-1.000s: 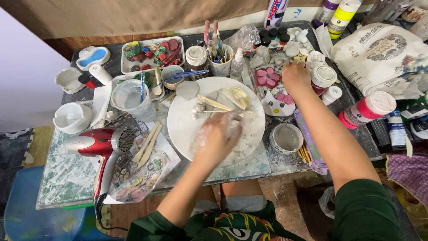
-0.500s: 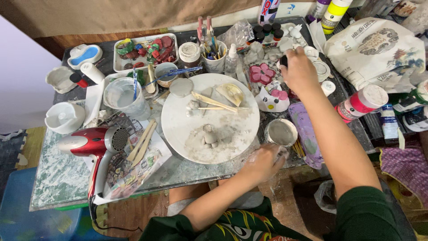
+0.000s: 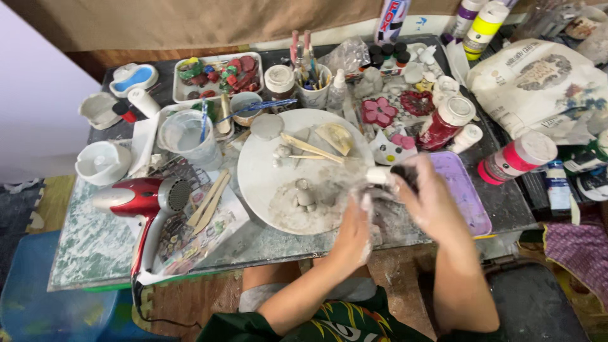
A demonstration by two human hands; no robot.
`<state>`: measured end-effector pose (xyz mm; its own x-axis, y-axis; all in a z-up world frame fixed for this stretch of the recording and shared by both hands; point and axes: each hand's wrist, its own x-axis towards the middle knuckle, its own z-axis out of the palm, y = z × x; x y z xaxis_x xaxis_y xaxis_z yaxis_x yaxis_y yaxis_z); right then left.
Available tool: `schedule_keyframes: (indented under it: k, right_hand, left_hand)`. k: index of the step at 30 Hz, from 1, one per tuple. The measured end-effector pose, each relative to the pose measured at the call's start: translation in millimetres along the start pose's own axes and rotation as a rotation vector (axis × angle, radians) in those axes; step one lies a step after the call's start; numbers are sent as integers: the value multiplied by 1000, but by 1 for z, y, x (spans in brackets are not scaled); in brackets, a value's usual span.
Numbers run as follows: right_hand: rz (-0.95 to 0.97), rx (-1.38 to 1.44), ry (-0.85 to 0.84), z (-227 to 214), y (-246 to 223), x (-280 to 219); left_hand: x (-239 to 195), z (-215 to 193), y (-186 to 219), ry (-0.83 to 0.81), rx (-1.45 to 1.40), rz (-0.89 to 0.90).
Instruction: The person shapes a lump of clay on a rotating pottery wheel using hands and wooden tools. They smooth and refine the clay's surface, occasionally dip a tool in water, and adjust the clay's form throughout the process.
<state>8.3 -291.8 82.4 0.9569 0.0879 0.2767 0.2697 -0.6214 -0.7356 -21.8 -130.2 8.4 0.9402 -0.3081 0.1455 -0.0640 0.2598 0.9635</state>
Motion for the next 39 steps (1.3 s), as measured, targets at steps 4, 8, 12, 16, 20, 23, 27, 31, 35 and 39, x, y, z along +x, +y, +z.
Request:
schedule_keyframes:
  k: [4,8,12,16,20,23,27,31,35,39]
  right_hand:
    - [-236,-92,126,40,-25,-12]
    - [-97,-14,126,69,-46,-6]
    - [-248,-91,208,101,-57,0]
    - [-527,-81,223,122,-56,10]
    - [-695,-139,128,130,-50,34]
    - [-794,-127,57,130,-50,59]
    - [-415,-259,-156,124,-67,59]
    - [-519,-263,-323,111,-81,64]
    - [-651,-171,-386,92,-85,67]
    - [-664,-95,-468,78,-82,72]
  left_hand:
    - [-8,-18,26,208,150,295]
    - [-11,-45,35,338,419,204]
    - [-19,-72,33,409,317,98]
    - [-26,-97,24,416,44,-38]
    - [-22,-121,14,378,-56,-116]
    - [-16,-126,14,388,-183,-122]
    - [-15,-129,19,474,40,27]
    - [-1,-148,2,422,-256,-168]
    - [-3,-154,-4,392,-210,-217]
    - [-3,-149,-4,382,-269,-259]
